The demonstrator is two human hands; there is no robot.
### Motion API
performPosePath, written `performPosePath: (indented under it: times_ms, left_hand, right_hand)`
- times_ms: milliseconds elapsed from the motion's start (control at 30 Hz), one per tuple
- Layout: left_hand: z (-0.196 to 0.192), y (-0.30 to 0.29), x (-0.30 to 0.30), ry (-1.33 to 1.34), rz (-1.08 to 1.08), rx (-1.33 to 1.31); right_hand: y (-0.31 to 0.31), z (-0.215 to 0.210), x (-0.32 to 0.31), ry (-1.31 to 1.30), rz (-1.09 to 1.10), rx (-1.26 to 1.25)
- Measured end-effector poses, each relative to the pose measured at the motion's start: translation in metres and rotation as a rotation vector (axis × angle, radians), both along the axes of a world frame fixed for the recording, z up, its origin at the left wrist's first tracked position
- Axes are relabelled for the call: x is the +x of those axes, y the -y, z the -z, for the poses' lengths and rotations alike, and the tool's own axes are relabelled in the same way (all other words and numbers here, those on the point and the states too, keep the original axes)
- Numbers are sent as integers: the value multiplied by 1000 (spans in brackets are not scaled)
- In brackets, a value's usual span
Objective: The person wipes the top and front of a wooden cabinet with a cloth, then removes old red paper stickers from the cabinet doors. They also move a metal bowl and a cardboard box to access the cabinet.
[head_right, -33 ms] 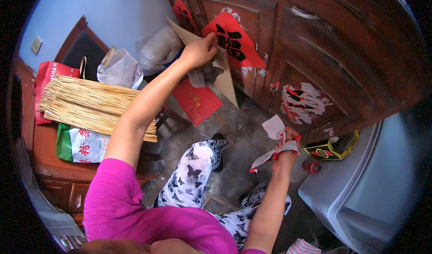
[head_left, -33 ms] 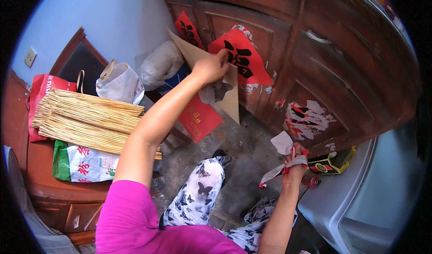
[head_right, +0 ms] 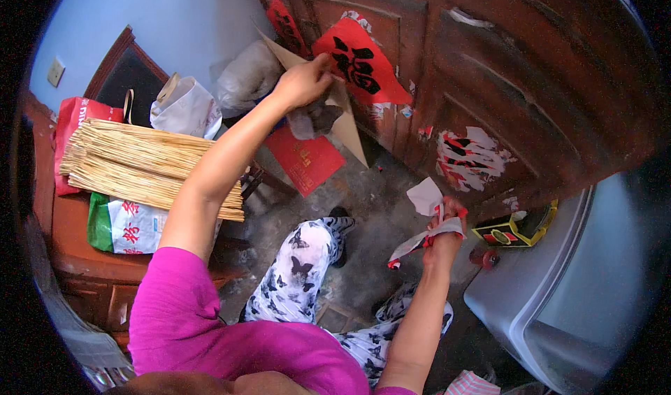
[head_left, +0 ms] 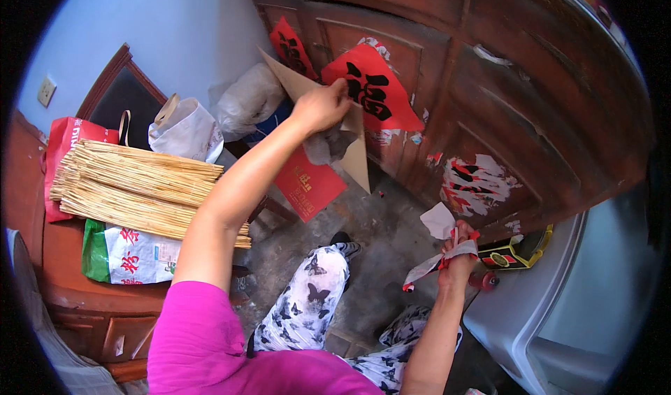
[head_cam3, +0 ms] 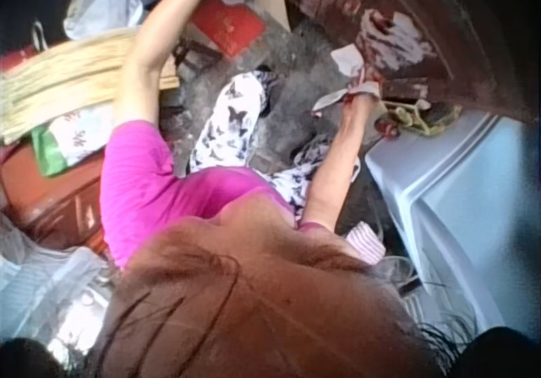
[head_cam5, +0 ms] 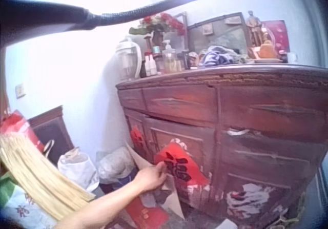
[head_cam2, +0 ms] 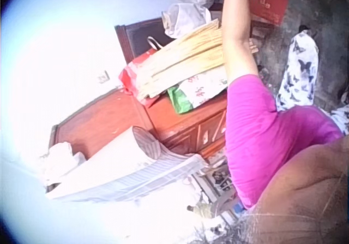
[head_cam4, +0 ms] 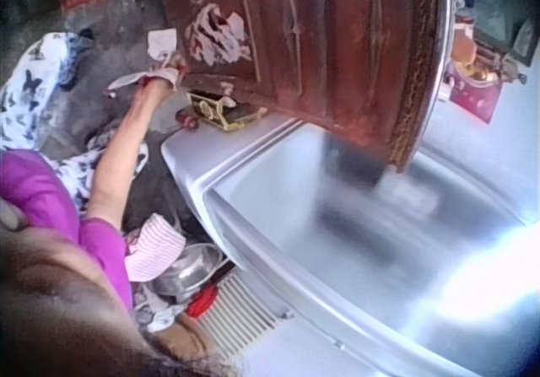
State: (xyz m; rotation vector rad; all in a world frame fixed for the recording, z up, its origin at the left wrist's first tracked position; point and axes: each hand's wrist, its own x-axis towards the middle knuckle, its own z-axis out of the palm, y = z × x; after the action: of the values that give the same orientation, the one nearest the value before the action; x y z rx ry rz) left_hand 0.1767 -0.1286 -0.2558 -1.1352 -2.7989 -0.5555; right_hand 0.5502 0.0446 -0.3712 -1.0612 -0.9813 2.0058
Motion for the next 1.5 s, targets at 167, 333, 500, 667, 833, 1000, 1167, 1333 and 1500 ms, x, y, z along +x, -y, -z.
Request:
performPosePath:
  times_ms: [167, 333, 500, 667, 833, 1000, 1167, 1333, 1500]
  left_hand:
    - [-4, 52, 13, 121, -37, 51]
    - [8, 87, 17, 243, -177, 132]
    - [22, 116, 6, 279, -251, 272]
    - [-6, 143, -10, 169, -297, 131]
    - [-27, 175, -21, 45, -333, -49]
    - [-22, 205, -26, 39, -386, -87]
    - [13, 246, -47, 166, -363, -97]
    - [0, 235, -33, 489, -411, -53]
    - [-10, 252, -24, 268, -419, -125]
  right_hand:
    - [4, -4, -3, -64, -7, -79]
    - [2, -16, 0, -41, 2, -77]
    - [1, -15, 2, -41, 7, -79]
    - [3, -11, 4, -73, -12, -71]
    - [1, -6, 8, -103, -27, -64]
    - [-3, 1, 8, -136, -39, -75]
    - [2, 1, 7, -145, -83, -90]
    - [-6, 8, 13, -84, -21, -68]
    - [-1, 6, 13, -163, -41, -75]
